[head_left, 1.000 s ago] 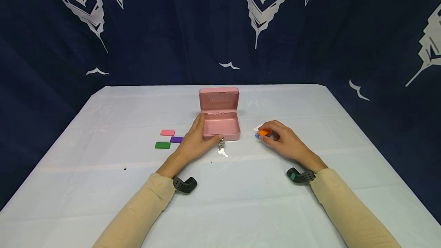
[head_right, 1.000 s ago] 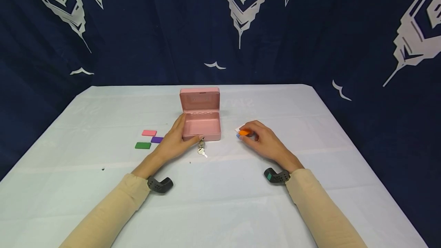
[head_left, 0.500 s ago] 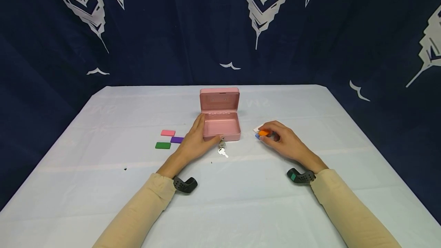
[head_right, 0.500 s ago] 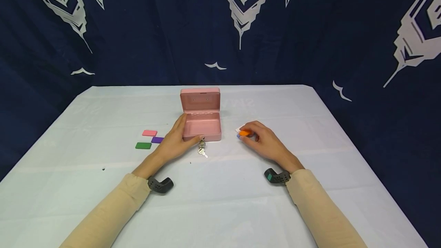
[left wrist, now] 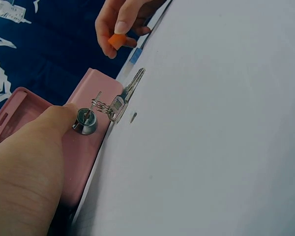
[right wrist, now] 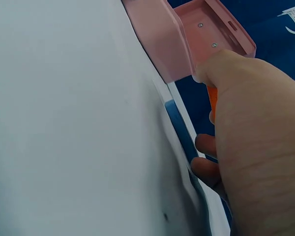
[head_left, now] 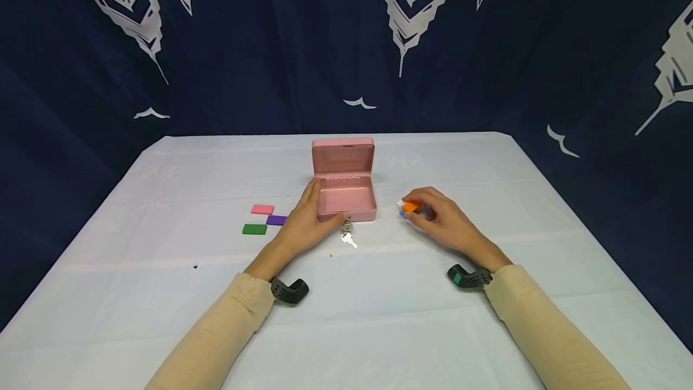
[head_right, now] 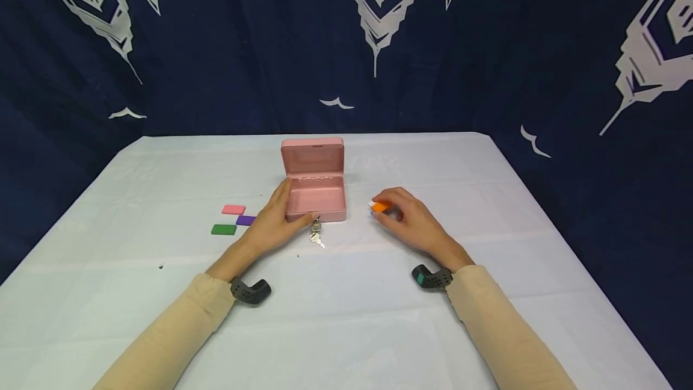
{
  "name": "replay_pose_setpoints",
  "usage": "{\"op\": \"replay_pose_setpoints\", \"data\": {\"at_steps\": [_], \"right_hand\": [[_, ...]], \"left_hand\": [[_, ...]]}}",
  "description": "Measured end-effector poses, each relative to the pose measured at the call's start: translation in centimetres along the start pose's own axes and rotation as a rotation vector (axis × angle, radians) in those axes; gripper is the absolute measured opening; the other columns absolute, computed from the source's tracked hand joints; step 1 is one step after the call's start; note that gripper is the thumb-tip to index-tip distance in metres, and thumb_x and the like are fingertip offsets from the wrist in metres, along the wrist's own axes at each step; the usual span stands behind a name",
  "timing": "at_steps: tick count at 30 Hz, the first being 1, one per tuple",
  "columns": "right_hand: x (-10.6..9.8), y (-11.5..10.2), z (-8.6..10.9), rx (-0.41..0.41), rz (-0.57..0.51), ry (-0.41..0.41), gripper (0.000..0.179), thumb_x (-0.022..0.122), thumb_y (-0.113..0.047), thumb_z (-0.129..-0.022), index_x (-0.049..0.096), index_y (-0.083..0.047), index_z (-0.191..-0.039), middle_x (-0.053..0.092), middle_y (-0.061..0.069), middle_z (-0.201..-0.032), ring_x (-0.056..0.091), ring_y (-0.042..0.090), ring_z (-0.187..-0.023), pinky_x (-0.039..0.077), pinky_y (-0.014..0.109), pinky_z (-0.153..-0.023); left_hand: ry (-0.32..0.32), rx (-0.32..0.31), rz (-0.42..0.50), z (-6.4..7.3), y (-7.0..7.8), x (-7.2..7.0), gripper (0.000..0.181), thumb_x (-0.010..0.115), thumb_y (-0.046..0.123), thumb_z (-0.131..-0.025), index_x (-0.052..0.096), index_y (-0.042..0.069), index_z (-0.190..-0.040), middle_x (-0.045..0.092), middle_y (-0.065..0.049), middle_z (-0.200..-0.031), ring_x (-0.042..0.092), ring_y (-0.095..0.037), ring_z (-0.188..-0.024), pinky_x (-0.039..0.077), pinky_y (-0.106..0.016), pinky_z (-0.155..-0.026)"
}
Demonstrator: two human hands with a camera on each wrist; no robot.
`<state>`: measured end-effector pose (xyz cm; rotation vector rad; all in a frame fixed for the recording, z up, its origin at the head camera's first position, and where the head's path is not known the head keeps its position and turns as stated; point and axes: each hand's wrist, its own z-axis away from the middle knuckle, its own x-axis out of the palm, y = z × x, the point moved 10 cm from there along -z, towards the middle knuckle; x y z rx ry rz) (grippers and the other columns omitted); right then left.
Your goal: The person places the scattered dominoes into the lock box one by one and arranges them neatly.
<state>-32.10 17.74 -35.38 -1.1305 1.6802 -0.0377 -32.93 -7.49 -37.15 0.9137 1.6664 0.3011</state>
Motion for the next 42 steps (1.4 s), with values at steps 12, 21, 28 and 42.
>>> {"op": "replay_pose_setpoints", "data": {"at_steps": [12,21,28,42], "right_hand": [[0.5,-0.2,-0.3,-0.022,-0.020,-0.008,0.038,0.069,-0.021,-0.093,0.060,-0.009,-0.128,0.051,0.002,-0.131,0.056,0.016,-0.104,0.052,0.032,-0.082],[1.0,-0.5,-0.9,-0.043,-0.030,0.007,0.035,0.070,-0.018,-0.091,0.061,-0.011,-0.124,0.055,0.001,-0.127,0.058,0.018,-0.103,0.050,0.034,-0.089],[1.2,-0.8,-1.3,-0.050,-0.022,0.016,0.034,0.071,-0.022,-0.090,0.062,-0.015,-0.123,0.054,-0.003,-0.127,0.056,0.016,-0.105,0.048,0.034,-0.088],[2.9,-2.4,-3.4,-0.097,-0.057,0.028,0.034,0.070,-0.017,-0.090,0.062,-0.012,-0.122,0.054,-0.001,-0.128,0.055,0.017,-0.111,0.049,0.038,-0.091]], "left_hand": [[-0.008,-0.041,-0.025,0.1,-0.3,0.2,0.104,0.063,0.061,-0.085,0.009,0.010,-0.157,0.015,-0.002,-0.161,0.041,-0.026,-0.132,0.038,-0.045,-0.105],[0.001,-0.029,-0.008,0.4,-0.5,-0.1,0.105,0.065,0.061,-0.085,0.007,0.013,-0.158,0.018,0.000,-0.160,0.044,-0.024,-0.129,0.040,-0.046,-0.103],[0.031,0.013,0.016,0.1,0.0,-0.2,0.100,0.070,0.055,-0.083,0.013,0.018,-0.157,0.028,-0.001,-0.154,0.050,-0.021,-0.119,0.043,-0.045,-0.100],[0.029,0.002,0.011,0.2,0.0,-0.2,0.103,0.068,0.059,-0.083,0.013,0.014,-0.157,0.027,-0.002,-0.155,0.050,-0.022,-0.120,0.042,-0.044,-0.102]]}}
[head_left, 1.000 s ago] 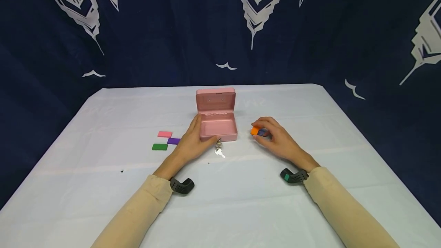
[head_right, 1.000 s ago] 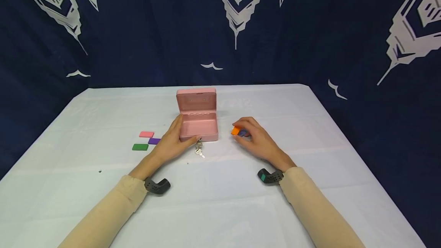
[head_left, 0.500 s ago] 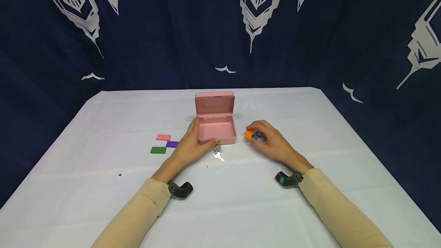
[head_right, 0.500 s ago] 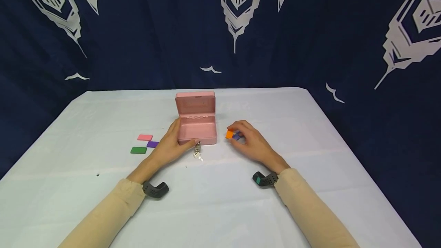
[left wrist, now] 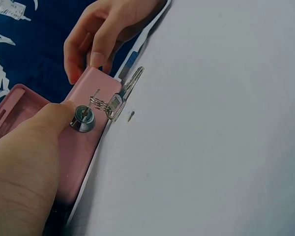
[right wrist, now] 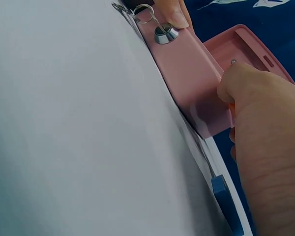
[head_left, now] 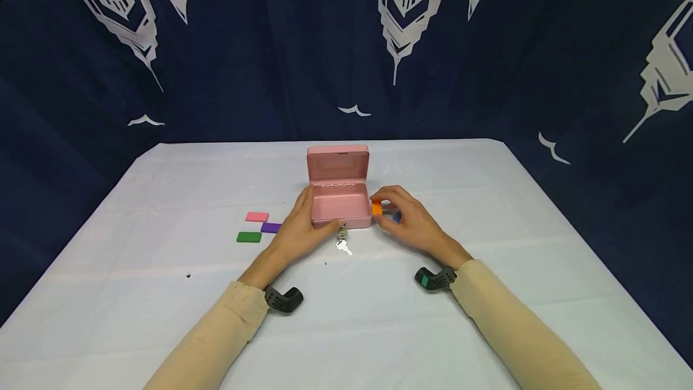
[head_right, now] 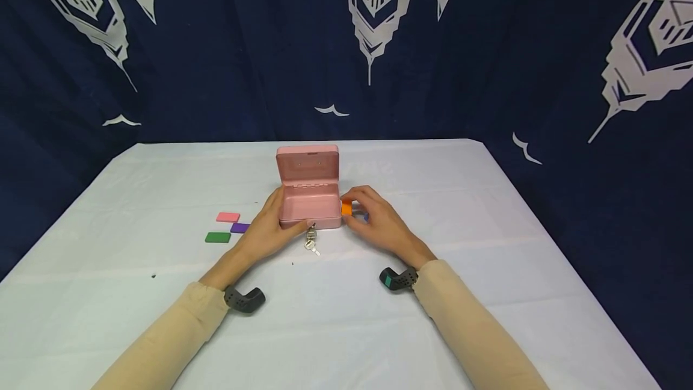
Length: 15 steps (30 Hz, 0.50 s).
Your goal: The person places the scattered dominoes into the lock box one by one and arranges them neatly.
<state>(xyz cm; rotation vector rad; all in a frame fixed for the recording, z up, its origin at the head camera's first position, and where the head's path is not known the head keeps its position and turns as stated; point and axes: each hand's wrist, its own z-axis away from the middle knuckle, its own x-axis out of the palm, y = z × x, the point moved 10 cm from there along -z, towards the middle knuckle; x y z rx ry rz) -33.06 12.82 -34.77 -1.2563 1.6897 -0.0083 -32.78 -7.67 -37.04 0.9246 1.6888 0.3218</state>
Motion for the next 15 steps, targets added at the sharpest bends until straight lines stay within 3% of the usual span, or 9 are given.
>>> {"op": "replay_pose_setpoints", "data": {"at_steps": [10,15], "right_hand": [[-0.2,-0.3,-0.8,-0.017,-0.044,0.050,0.034,0.073,-0.014,-0.087,0.063,-0.008,-0.119,0.055,-0.001,-0.125,0.058,0.013,-0.104,0.053,0.034,-0.086],[0.4,-0.9,-1.5,-0.028,-0.039,0.048,0.034,0.072,-0.013,-0.088,0.063,-0.008,-0.119,0.056,0.001,-0.126,0.055,0.016,-0.111,0.050,0.036,-0.091]], "left_hand": [[-0.006,-0.003,0.007,-0.1,0.1,-0.1,0.101,0.069,0.057,-0.084,0.013,0.016,-0.157,0.027,-0.001,-0.155,0.050,-0.022,-0.121,0.042,-0.044,-0.101],[-0.012,-0.015,0.019,0.0,-0.1,-0.1,0.100,0.069,0.056,-0.084,0.013,0.018,-0.157,0.028,0.000,-0.154,0.051,-0.022,-0.120,0.043,-0.045,-0.100]]}}
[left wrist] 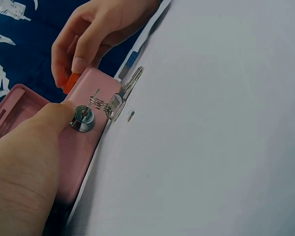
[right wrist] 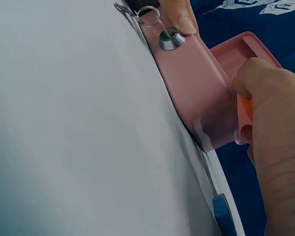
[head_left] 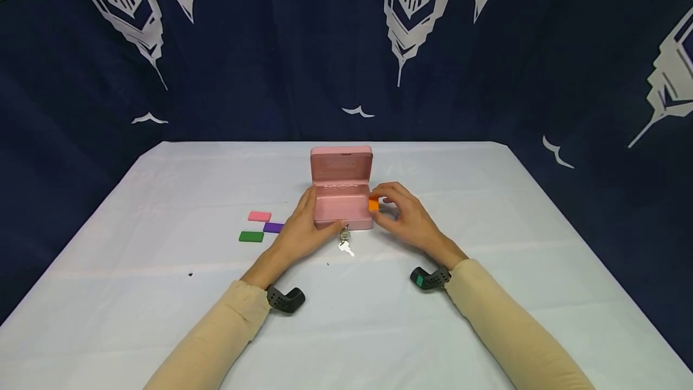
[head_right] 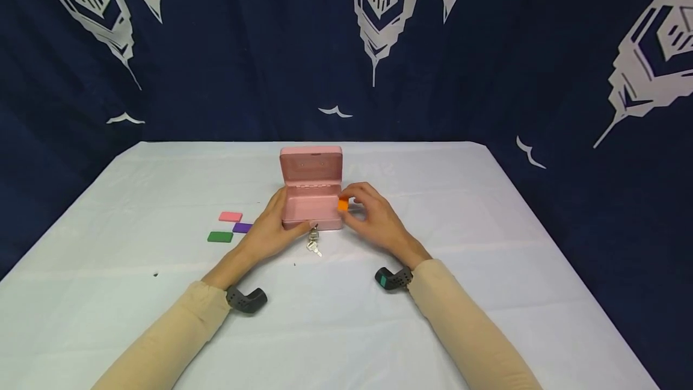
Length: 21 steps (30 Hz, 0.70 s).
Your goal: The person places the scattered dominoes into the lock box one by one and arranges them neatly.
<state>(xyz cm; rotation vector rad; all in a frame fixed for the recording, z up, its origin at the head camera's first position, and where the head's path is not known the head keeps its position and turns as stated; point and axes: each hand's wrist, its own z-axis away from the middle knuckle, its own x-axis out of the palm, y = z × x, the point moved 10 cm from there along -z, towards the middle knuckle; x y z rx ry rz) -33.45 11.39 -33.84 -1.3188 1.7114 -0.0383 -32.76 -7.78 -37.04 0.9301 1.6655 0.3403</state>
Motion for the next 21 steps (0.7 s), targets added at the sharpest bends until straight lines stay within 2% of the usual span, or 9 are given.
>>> {"op": "replay_pose_setpoints", "data": {"at_steps": [6,13,21], "right_hand": [[1.0,-0.9,-1.0,-0.024,-0.023,-0.006,0.035,0.074,-0.014,-0.087,0.064,-0.008,-0.120,0.056,0.001,-0.126,0.053,0.015,-0.116,0.047,0.032,-0.097],[2.2,-1.6,-1.8,-0.042,-0.052,-0.033,0.034,0.073,-0.016,-0.089,0.064,-0.009,-0.121,0.058,-0.001,-0.121,0.059,0.018,-0.106,0.048,0.031,-0.093],[3.2,-1.6,-2.5,0.003,-0.072,-0.071,0.035,0.074,-0.019,-0.088,0.063,-0.012,-0.121,0.057,-0.004,-0.122,0.057,0.013,-0.108,0.048,0.028,-0.094]], "left_hand": [[0.003,-0.011,-0.015,0.1,-0.1,0.0,0.101,0.068,0.058,-0.083,0.013,0.017,-0.157,0.027,0.001,-0.155,0.053,-0.025,-0.119,0.044,-0.046,-0.099],[-0.008,-0.024,-0.039,0.0,-0.2,0.1,0.103,0.066,0.061,-0.083,0.013,0.013,-0.157,0.026,0.000,-0.155,0.053,-0.026,-0.117,0.045,-0.045,-0.097],[-0.020,-0.041,-0.046,0.1,-0.3,0.3,0.106,0.064,0.064,-0.083,0.010,0.011,-0.157,0.021,-0.001,-0.158,0.050,-0.028,-0.124,0.043,-0.046,-0.101]]}}
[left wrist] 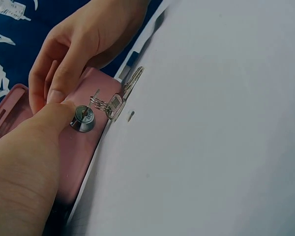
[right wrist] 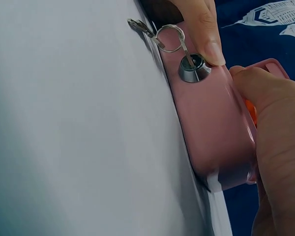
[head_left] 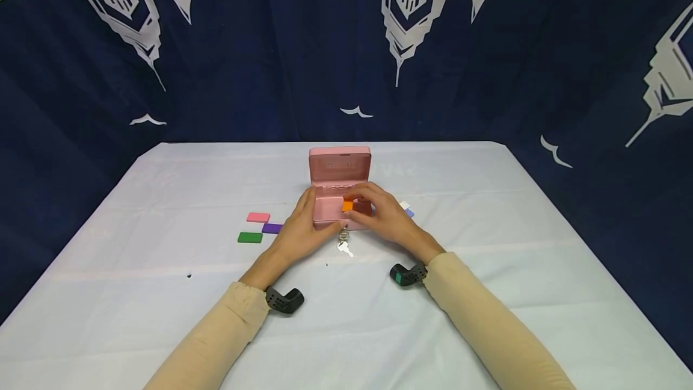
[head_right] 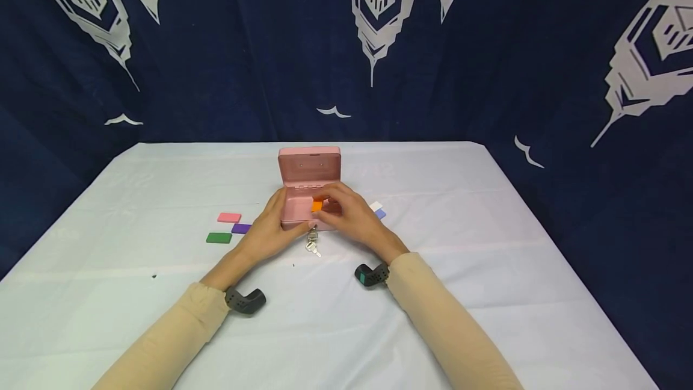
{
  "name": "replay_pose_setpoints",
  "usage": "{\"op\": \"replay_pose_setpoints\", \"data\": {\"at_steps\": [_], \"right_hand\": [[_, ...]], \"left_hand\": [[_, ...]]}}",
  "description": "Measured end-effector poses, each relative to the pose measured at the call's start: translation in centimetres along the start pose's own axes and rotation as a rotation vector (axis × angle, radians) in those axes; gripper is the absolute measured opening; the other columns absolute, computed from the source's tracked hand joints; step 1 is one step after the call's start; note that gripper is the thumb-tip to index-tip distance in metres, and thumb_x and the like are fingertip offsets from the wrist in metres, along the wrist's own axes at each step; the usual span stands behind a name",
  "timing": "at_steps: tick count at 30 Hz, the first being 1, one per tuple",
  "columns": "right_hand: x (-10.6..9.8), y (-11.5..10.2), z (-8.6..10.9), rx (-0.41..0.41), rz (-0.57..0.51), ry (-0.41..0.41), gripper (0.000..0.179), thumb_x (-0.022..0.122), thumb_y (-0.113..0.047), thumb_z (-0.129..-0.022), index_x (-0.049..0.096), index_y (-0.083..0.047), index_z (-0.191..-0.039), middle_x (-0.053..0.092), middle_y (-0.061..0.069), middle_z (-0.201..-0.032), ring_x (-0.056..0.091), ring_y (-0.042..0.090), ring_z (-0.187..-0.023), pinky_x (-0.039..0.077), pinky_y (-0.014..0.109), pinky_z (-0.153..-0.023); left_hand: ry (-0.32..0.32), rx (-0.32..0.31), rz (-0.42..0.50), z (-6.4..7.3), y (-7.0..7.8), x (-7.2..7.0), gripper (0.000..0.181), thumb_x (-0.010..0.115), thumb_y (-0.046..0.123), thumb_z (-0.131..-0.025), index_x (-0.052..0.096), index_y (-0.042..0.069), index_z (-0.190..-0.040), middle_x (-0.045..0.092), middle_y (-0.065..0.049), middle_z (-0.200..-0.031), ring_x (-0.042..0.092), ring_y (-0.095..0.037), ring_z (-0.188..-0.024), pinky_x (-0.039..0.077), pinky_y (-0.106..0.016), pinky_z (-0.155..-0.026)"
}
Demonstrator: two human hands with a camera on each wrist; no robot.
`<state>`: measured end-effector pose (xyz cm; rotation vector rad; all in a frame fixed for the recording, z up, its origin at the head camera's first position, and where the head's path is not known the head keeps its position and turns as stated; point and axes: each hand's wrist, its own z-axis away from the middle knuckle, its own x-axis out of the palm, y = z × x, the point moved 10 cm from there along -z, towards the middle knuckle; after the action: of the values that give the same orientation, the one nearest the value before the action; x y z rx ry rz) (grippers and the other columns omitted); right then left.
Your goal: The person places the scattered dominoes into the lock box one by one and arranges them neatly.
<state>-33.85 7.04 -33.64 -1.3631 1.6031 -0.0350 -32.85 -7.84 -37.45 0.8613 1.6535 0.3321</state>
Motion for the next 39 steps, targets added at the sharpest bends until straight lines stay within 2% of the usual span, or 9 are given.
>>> {"op": "replay_pose_setpoints", "data": {"at_steps": [8,14,23,31,36,39], "right_hand": [[0.9,0.0,-0.7,0.058,-0.022,-0.038,0.035,0.075,-0.021,-0.088,0.063,-0.011,-0.120,0.056,-0.003,-0.118,0.062,0.016,-0.105,0.050,0.030,-0.091],[1.4,-0.3,-1.4,0.077,-0.005,-0.046,0.029,0.077,-0.020,-0.086,0.066,-0.012,-0.112,0.060,-0.002,-0.111,0.062,0.016,-0.098,0.051,0.030,-0.084],[1.9,-0.4,-2.3,0.083,0.057,-0.022,0.023,0.076,-0.015,-0.086,0.068,-0.008,-0.106,0.063,0.002,-0.109,0.062,0.015,-0.099,0.050,0.028,-0.090],[2.3,0.0,-2.5,0.148,0.121,-0.051,0.023,0.075,-0.018,-0.087,0.068,-0.010,-0.107,0.063,0.000,-0.109,0.061,0.014,-0.101,0.048,0.028,-0.092],[2.4,0.2,-2.5,0.176,0.125,-0.067,0.022,0.073,-0.017,-0.089,0.068,-0.009,-0.109,0.063,0.001,-0.109,0.061,0.014,-0.103,0.047,0.029,-0.094],[2.5,0.2,-2.5,0.183,0.135,-0.076,0.022,0.072,-0.018,-0.089,0.068,-0.010,-0.110,0.063,0.000,-0.110,0.061,0.015,-0.103,0.047,0.030,-0.095]], "left_hand": [[-0.004,-0.008,-0.001,0.1,0.0,-0.1,0.106,0.064,0.064,-0.083,0.010,0.010,-0.157,0.021,-0.002,-0.158,0.051,-0.029,-0.122,0.044,-0.046,-0.100],[-0.011,-0.016,-0.019,0.0,-0.1,0.0,0.106,0.064,0.064,-0.084,0.010,0.008,-0.157,0.019,-0.002,-0.159,0.049,-0.029,-0.126,0.042,-0.046,-0.102],[-0.022,-0.026,-0.014,0.0,-0.3,0.1,0.109,0.063,0.066,-0.083,0.009,0.007,-0.157,0.017,-0.002,-0.160,0.045,-0.029,-0.130,0.040,-0.045,-0.104],[-0.025,-0.032,-0.020,0.0,-0.2,0.1,0.110,0.061,0.068,-0.083,0.009,0.005,-0.156,0.016,-0.003,-0.161,0.045,-0.031,-0.131,0.039,-0.045,-0.105],[-0.025,-0.022,-0.040,0.0,-0.1,0.1,0.109,0.060,0.067,-0.084,0.010,0.002,-0.156,0.015,-0.006,-0.161,0.043,-0.032,-0.132,0.038,-0.045,-0.106],[-0.022,-0.021,-0.043,0.0,-0.1,0.1,0.109,0.060,0.068,-0.084,0.011,0.004,-0.156,0.016,-0.005,-0.161,0.044,-0.031,-0.131,0.039,-0.045,-0.105]]}}
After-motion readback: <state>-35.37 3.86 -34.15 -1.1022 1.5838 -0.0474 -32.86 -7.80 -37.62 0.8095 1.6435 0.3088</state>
